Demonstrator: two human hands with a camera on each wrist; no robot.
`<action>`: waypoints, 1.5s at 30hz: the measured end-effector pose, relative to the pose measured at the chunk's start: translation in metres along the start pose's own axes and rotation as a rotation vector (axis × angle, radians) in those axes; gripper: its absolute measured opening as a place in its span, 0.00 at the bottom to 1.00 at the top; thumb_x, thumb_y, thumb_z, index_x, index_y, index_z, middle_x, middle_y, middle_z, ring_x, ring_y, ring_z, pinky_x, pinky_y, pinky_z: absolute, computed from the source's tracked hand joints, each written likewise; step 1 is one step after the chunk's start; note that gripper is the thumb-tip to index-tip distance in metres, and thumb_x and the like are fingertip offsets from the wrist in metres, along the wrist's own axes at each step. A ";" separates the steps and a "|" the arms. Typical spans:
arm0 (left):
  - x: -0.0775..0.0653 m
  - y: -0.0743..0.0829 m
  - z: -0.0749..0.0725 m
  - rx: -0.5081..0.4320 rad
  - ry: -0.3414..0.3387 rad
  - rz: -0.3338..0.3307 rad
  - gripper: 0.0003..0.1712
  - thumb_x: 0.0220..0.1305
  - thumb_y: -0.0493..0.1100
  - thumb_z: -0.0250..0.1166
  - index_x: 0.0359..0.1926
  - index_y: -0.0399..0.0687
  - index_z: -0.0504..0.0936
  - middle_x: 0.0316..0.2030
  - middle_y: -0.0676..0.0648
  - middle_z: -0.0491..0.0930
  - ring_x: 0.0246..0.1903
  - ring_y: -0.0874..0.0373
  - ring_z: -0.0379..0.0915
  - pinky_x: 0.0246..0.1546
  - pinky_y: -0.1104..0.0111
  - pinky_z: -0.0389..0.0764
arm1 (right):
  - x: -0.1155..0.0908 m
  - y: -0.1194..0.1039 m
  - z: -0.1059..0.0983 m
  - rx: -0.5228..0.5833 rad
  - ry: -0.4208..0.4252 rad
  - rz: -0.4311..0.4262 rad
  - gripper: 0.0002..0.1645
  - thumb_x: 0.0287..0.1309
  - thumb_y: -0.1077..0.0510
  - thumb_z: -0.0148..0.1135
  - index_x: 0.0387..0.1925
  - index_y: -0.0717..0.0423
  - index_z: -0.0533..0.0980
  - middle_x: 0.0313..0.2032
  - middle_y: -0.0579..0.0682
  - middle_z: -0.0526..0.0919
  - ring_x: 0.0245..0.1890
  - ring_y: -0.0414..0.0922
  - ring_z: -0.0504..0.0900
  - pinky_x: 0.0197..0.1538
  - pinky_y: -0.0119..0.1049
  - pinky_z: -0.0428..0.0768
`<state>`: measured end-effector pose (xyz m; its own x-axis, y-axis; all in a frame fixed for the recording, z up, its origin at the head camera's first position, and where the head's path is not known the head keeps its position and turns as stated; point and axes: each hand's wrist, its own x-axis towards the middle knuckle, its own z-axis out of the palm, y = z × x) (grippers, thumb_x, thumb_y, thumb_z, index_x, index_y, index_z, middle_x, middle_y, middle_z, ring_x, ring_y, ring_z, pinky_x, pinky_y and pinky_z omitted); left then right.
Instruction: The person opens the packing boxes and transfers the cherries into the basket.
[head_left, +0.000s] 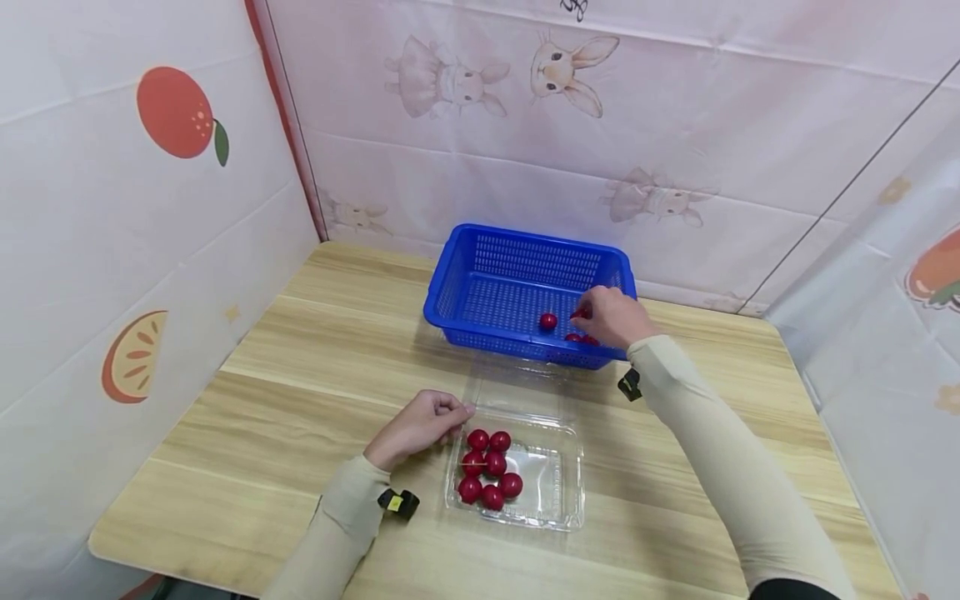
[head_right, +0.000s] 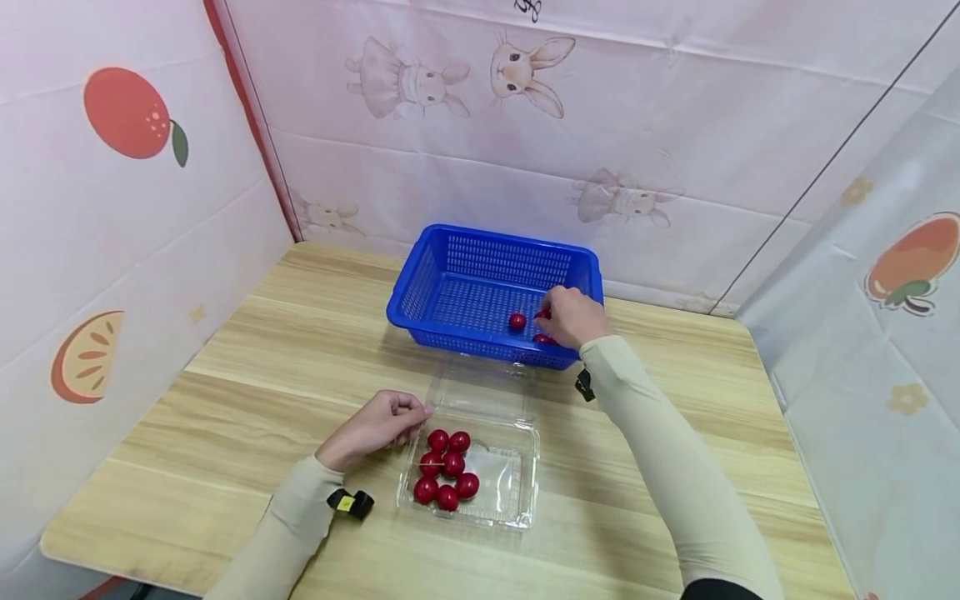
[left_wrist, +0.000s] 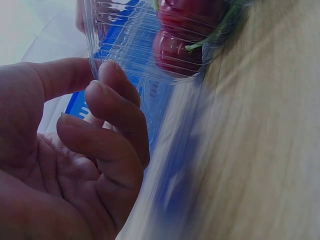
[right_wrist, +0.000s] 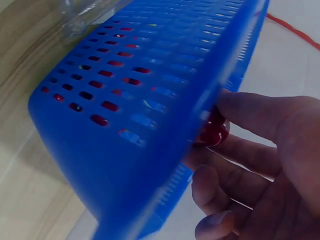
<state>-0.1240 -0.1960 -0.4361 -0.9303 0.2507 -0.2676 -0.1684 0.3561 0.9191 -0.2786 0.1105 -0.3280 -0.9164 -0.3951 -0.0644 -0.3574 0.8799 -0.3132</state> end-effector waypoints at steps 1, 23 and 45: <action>0.000 0.000 0.000 0.001 0.001 0.000 0.21 0.74 0.52 0.63 0.36 0.36 0.83 0.22 0.52 0.76 0.22 0.59 0.67 0.22 0.73 0.68 | 0.002 0.000 0.002 -0.009 -0.006 0.009 0.16 0.66 0.50 0.69 0.46 0.58 0.86 0.39 0.55 0.91 0.35 0.48 0.87 0.46 0.52 0.86; 0.002 -0.004 0.001 -0.004 0.005 -0.014 0.20 0.74 0.53 0.63 0.36 0.39 0.84 0.21 0.53 0.76 0.21 0.61 0.67 0.23 0.73 0.68 | 0.017 0.007 0.022 -0.083 -0.118 0.084 0.16 0.64 0.49 0.70 0.45 0.56 0.85 0.44 0.58 0.90 0.44 0.54 0.86 0.53 0.58 0.84; 0.003 -0.005 0.001 -0.010 -0.001 -0.008 0.20 0.73 0.52 0.64 0.37 0.38 0.84 0.22 0.53 0.77 0.22 0.60 0.68 0.23 0.74 0.69 | -0.036 -0.008 0.002 0.100 0.044 -0.090 0.17 0.68 0.51 0.67 0.50 0.59 0.85 0.47 0.58 0.90 0.48 0.54 0.88 0.54 0.54 0.84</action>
<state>-0.1256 -0.1962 -0.4420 -0.9287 0.2489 -0.2748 -0.1786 0.3491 0.9199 -0.2423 0.1168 -0.3255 -0.8894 -0.4570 0.0092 -0.4205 0.8100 -0.4088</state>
